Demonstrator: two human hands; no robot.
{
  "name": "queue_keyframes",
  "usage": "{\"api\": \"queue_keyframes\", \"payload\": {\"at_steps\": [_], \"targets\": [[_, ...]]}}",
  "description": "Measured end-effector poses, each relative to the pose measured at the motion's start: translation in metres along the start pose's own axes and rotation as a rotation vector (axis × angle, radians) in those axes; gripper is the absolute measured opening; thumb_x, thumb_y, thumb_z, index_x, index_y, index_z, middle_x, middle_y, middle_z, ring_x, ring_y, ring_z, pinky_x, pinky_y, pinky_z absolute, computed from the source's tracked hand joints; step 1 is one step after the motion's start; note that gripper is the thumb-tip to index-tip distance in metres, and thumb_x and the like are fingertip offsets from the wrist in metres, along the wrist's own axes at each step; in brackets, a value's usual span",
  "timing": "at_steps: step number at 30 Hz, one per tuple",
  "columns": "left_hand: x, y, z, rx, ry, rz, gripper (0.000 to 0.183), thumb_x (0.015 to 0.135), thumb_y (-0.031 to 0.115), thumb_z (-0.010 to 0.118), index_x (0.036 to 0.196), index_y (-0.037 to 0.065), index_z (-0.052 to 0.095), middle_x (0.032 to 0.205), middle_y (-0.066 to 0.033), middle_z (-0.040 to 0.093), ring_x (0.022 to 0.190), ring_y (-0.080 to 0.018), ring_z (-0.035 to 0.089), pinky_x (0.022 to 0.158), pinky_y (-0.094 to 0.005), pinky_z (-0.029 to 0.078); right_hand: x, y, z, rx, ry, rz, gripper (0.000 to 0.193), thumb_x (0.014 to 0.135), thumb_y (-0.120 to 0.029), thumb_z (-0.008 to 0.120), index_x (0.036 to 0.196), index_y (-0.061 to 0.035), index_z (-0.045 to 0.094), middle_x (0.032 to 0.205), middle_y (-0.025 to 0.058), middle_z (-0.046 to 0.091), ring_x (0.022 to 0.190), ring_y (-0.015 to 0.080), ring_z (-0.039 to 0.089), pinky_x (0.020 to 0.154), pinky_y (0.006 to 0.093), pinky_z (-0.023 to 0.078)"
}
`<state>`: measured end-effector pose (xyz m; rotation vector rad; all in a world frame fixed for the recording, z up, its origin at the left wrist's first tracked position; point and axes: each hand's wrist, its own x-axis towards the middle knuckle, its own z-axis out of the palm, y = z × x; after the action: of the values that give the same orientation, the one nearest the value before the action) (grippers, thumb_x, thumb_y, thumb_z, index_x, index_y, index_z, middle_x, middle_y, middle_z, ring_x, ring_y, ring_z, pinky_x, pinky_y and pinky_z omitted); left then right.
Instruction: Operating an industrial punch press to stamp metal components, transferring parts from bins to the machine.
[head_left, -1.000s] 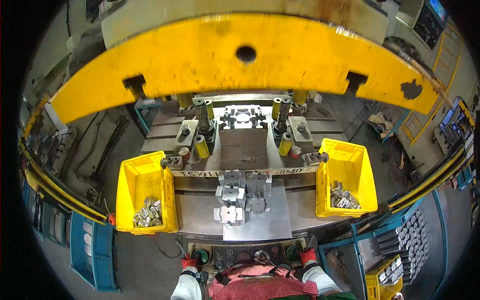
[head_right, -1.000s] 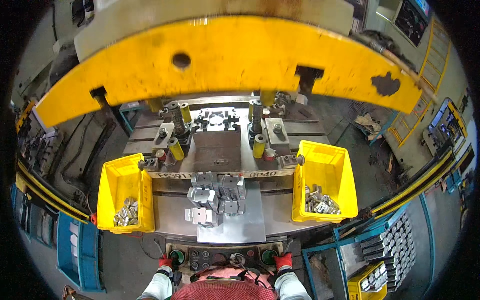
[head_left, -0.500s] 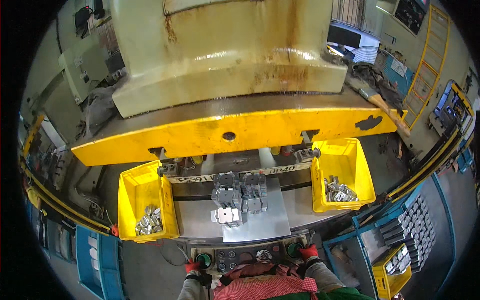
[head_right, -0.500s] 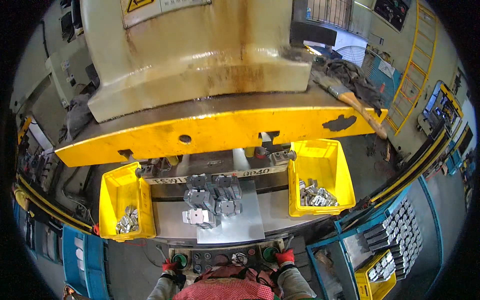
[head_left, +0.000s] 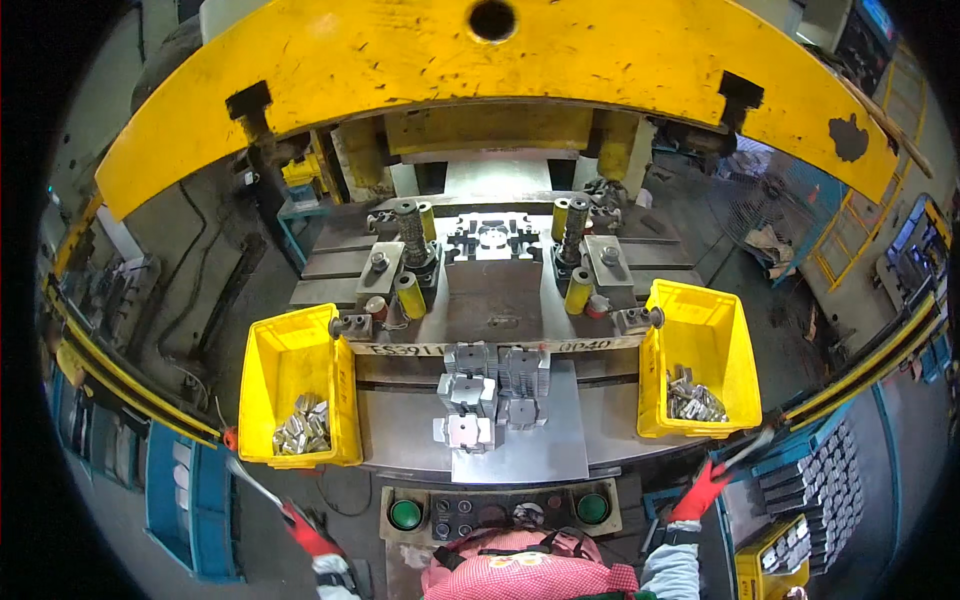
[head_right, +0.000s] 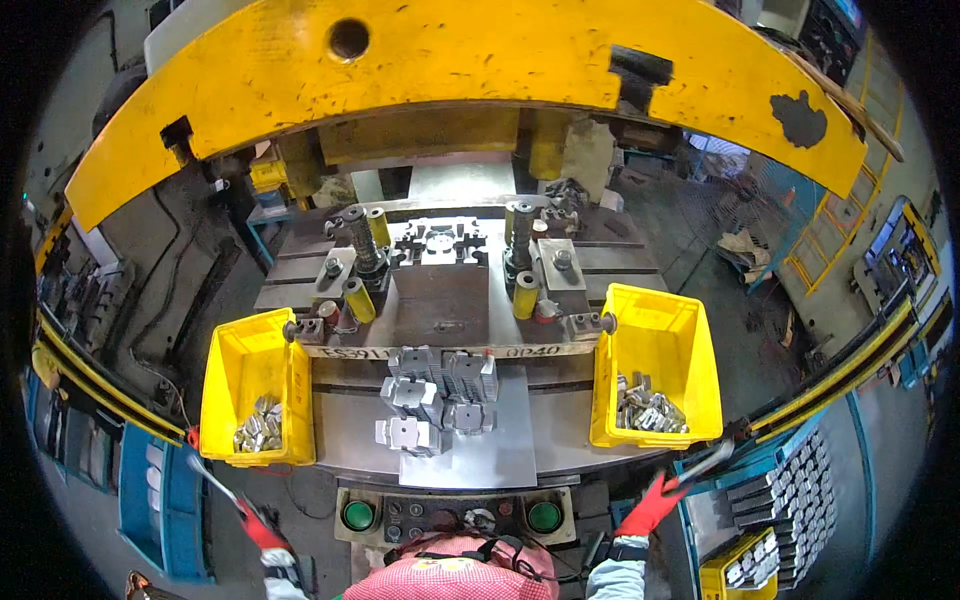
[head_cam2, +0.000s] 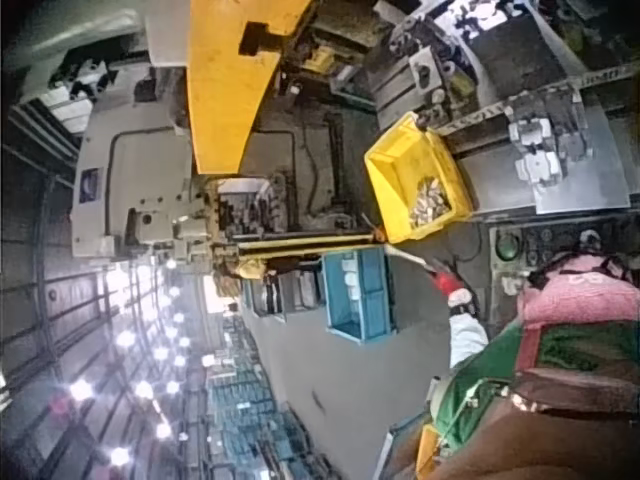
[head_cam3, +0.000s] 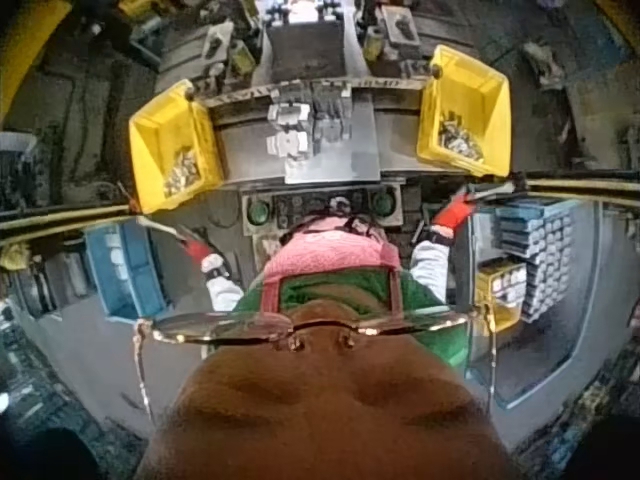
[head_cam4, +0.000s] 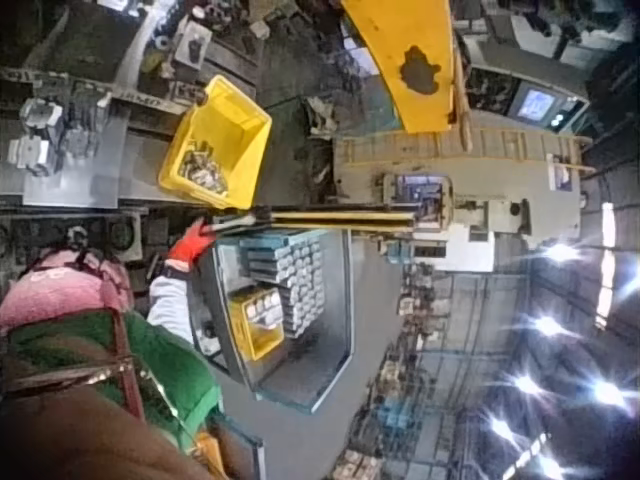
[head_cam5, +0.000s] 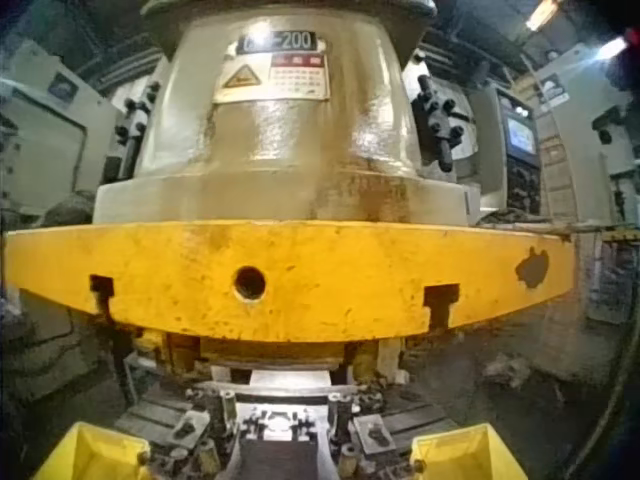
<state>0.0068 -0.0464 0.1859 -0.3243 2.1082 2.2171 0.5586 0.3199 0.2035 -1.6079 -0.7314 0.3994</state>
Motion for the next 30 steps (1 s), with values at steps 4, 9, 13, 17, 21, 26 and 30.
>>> {"api": "queue_keyframes", "payload": {"at_steps": [4,9,13,17,21,26,30], "targets": [[-0.028,0.134,0.137,-0.21,-0.674,0.177,0.034,0.082,0.029,0.049,0.113,0.015,0.044,0.088,-0.0014,0.054,0.067,-0.0114,0.054,0.053,-0.0227,0.044,-0.011,-0.104,0.084,0.228,-0.523,-0.127,0.048,0.081,-0.016,0.051,0.122,-0.0033,0.032,0.1,0.0106,0.051,0.081,0.0143,0.05,0.067,0.0243,0.042],[-0.098,0.191,0.326,0.102,-1.069,0.016,0.032,0.08,0.022,0.054,0.109,0.01,0.048,0.094,0.0019,0.056,0.083,-0.0065,0.05,0.059,-0.0221,0.042,-0.069,-0.236,0.214,0.209,-1.179,-0.433,0.052,0.073,-0.018,0.061,0.117,-0.0033,0.04,0.087,0.0064,0.056,0.078,0.0127,0.051,0.071,0.0265,0.041],[-0.121,0.166,0.44,0.357,-1.187,0.171,0.04,0.075,0.04,0.057,0.093,0.004,0.059,0.08,-0.0041,0.061,0.074,-0.0137,0.056,0.061,-0.0297,0.041,-0.096,-0.255,0.309,0.084,-1.31,-0.445,0.044,0.069,-0.021,0.062,0.107,-0.0034,0.047,0.086,0.0049,0.058,0.077,0.0136,0.054,0.069,0.0271,0.041],[-0.099,0.133,0.482,0.663,-1.058,0.426,0.058,0.07,0.049,0.058,0.094,-0.003,0.056,0.085,-0.0161,0.06,0.072,-0.0232,0.057,0.063,-0.0328,0.042,-0.112,-0.262,0.335,-0.001,-1.343,-0.271,0.045,0.069,-0.02,0.062,0.106,-0.0022,0.047,0.086,0.0041,0.059,0.077,0.014,0.054,0.069,0.0259,0.041],[-0.136,0.153,0.433,-0.006,-1.102,-0.236,0.02,0.076,0.023,0.06,0.092,0.014,0.056,0.073,0.0,0.056,0.057,-0.007,0.051,0.05,-0.0225,0.04,-0.092,-0.25,0.283,0.246,-1.163,-0.302,0.057,0.071,-0.018,0.062,0.12,-0.0021,0.037,0.088,0.003,0.058,0.08,0.0127,0.053,0.074,0.025,0.04],[-0.053,0.114,0.29,-0.32,-1.05,-0.04,0.029,0.08,0.013,0.053,0.107,0.006,0.048,0.085,-0.0006,0.056,0.064,-0.0081,0.052,0.051,-0.0211,0.044,-0.055,-0.198,0.147,0.396,-0.946,-0.261,0.052,0.076,-0.001,0.054,0.123,-0.0014,0.032,0.107,0.0061,0.048,0.088,0.0105,0.047,0.077,0.0231,0.039],[-0.081,0.14,0.19,0.03,-0.655,0.105,0.033,0.081,0.019,0.051,0.111,0.008,0.044,0.084,-0.0005,0.056,0.053,-0.0064,0.047,0.04,-0.0191,0.041,-0.036,-0.156,0.057,0.215,-0.689,-0.052,0.049,0.077,0.0,0.051,0.122,-0.0009,0.033,0.104,0.0076,0.049,0.086,0.0134,0.048,0.075,0.0247,0.04]]}}
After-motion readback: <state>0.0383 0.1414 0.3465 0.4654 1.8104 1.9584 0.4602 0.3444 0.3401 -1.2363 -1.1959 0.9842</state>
